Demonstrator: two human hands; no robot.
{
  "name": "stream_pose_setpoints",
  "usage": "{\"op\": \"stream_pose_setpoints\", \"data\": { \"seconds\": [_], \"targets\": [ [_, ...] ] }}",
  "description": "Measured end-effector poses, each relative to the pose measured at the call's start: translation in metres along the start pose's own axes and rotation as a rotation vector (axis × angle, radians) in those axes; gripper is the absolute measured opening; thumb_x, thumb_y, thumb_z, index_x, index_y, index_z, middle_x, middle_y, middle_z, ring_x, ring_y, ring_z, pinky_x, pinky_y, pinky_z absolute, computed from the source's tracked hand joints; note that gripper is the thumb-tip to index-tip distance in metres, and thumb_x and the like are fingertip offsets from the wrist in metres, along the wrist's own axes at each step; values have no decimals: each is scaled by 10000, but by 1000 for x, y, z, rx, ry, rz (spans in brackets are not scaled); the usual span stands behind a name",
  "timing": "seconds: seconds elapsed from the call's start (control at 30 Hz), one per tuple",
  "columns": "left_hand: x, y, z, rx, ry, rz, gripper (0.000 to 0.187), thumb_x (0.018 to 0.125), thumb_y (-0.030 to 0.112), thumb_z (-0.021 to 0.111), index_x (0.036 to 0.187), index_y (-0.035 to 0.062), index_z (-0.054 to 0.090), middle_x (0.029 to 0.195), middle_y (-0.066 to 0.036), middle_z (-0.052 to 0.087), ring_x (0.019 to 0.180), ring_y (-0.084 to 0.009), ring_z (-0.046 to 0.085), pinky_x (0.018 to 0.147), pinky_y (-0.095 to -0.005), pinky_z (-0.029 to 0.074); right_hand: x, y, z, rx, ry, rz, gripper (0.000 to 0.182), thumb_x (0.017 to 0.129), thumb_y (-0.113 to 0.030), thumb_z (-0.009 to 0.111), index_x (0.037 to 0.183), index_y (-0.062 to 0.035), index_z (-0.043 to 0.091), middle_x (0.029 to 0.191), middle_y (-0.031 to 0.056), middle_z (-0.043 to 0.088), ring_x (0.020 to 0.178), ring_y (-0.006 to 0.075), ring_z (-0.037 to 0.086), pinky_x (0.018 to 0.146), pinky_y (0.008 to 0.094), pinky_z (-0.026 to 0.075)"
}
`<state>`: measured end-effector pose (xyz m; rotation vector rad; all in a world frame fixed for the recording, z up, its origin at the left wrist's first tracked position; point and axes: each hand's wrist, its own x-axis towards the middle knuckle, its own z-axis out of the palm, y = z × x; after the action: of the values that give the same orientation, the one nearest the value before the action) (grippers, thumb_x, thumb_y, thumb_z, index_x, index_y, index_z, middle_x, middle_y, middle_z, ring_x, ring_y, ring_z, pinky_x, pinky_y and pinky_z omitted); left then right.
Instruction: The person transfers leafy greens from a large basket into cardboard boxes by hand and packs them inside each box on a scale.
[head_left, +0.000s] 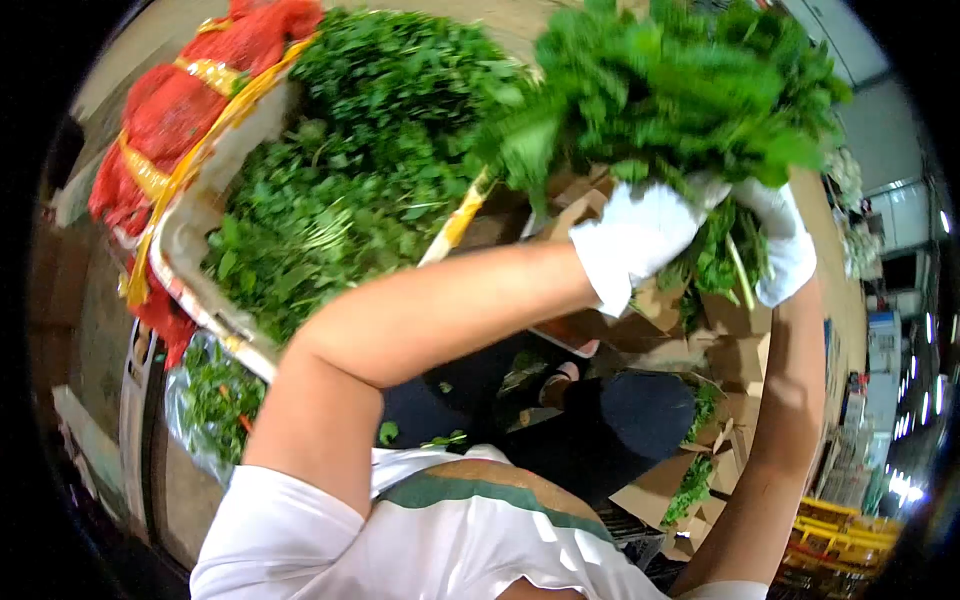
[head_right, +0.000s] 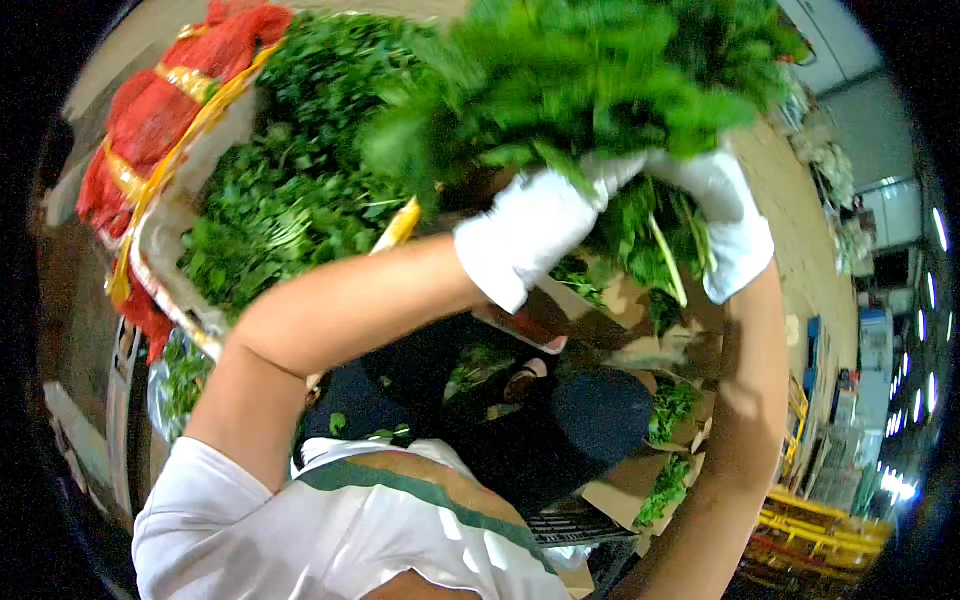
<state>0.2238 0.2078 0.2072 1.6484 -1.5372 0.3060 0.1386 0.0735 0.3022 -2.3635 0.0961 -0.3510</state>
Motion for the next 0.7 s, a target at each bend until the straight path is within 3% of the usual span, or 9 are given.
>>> {"op": "stream_pose_setpoints", "data": {
  "seconds": [0.07, 0.1, 0.13, 0.17, 0.23, 0.37, 0.47, 0.5, 0.7],
  "targets": [
    [14, 26, 16, -323, -582, -242, 497, 876, 155, 353, 1361, 140, 244, 1360, -138, 338, 1116, -320, 482, 900, -492, 405, -40, 11, -12, -62, 45, 129, 266, 758, -83, 614, 1012, -13, 572, 968, 71, 606, 885, 174, 571, 788, 302, 459],
    [8, 27, 64, -521, -439, -250, 488, 875, 126, 357, 1353, 134, 259, 1338, -171, 359, 1175, -306, 431, 921, -498, 391, -59, 21, -15, 55, 107, 307, 322, 730, -91, 639, 1033, -17, 560, 988, 67, 601, 902, 175, 567, 805, 302, 456],
    [-11, 40, 95, -161, -39, -114, 349, 845, 66, 424, 1186, 68, 502, 979, -169, 601, 731, -254, 614, 634, -324, 513, -75, 34, -17, 159, 178, 452, 380, 702, -99, 665, 1055, -20, 548, 1008, 64, 596, 918, 176, 564, 822, 302, 453],
    [-20, 33, 136, -191, 70, -56, 337, 864, 111, 427, 1181, 15, 485, 1028, -170, 590, 869, -290, 587, 769, -338, 486, -87, 48, -14, 214, 229, 538, 439, 675, -107, 690, 1077, -24, 537, 1028, 60, 591, 934, 176, 561, 838, 302, 450],
    [-28, 34, 169, -733, -319, -510, 380, 906, 220, 402, 1208, -6, 447, 1134, -150, 549, 991, -274, 533, 883, -332, 414, -104, 78, -4, 279, 312, 599, 567, 609, -96, 747, 1113, -15, 501, 1064, 72, 567, 953, 188, 551, 866, 315, 442],
    [-60, 27, 230, -1382, -88, -909, 419, 938, 321, 354, 1256, 57, 423, 1236, -91, 484, 1091, -229, 468, 944, -342, 355, -112, 123, 23, 347, 298, 671, 649, 554, -72, 786, 1127, -5, 490, 1070, 77, 577, 956, 173, 549, 871, 308, 434],
    [-88, 17, 290, -1858, -6, -1569, 401, 944, 337, 321, 1232, 81, 433, 1222, -69, 483, 1078, -205, 483, 906, -367, 396, -122, 165, 39, 396, 243, 649, 620, 565, -26, 758, 1124, 0, 491, 1056, 64, 590, 942, 153, 555, 857, 287, 427],
    [-55, 33, 227, -1955, -26, -1622, 427, 939, 365, 294, 1231, 80, 419, 1215, -76, 486, 1053, -208, 506, 884, -377, 414, -123, 173, 42, 411, 242, 638, 600, 577, -16, 738, 1124, -5, 492, 1056, 45, 591, 932, 133, 553, 841, 270, 424],
    [-108, 2, 311, -1896, -99, -1794, 379, 900, 319, 335, 1173, 76, 436, 1175, -126, 473, 978, -252, 492, 836, -417, 409, -137, 233, 73, -582, -47, 405, 537, 633, -188, 635, 1110, 2, 478, 993, 190, 556, 869, 331, 552, 770, 369, 453]
  ]
}}
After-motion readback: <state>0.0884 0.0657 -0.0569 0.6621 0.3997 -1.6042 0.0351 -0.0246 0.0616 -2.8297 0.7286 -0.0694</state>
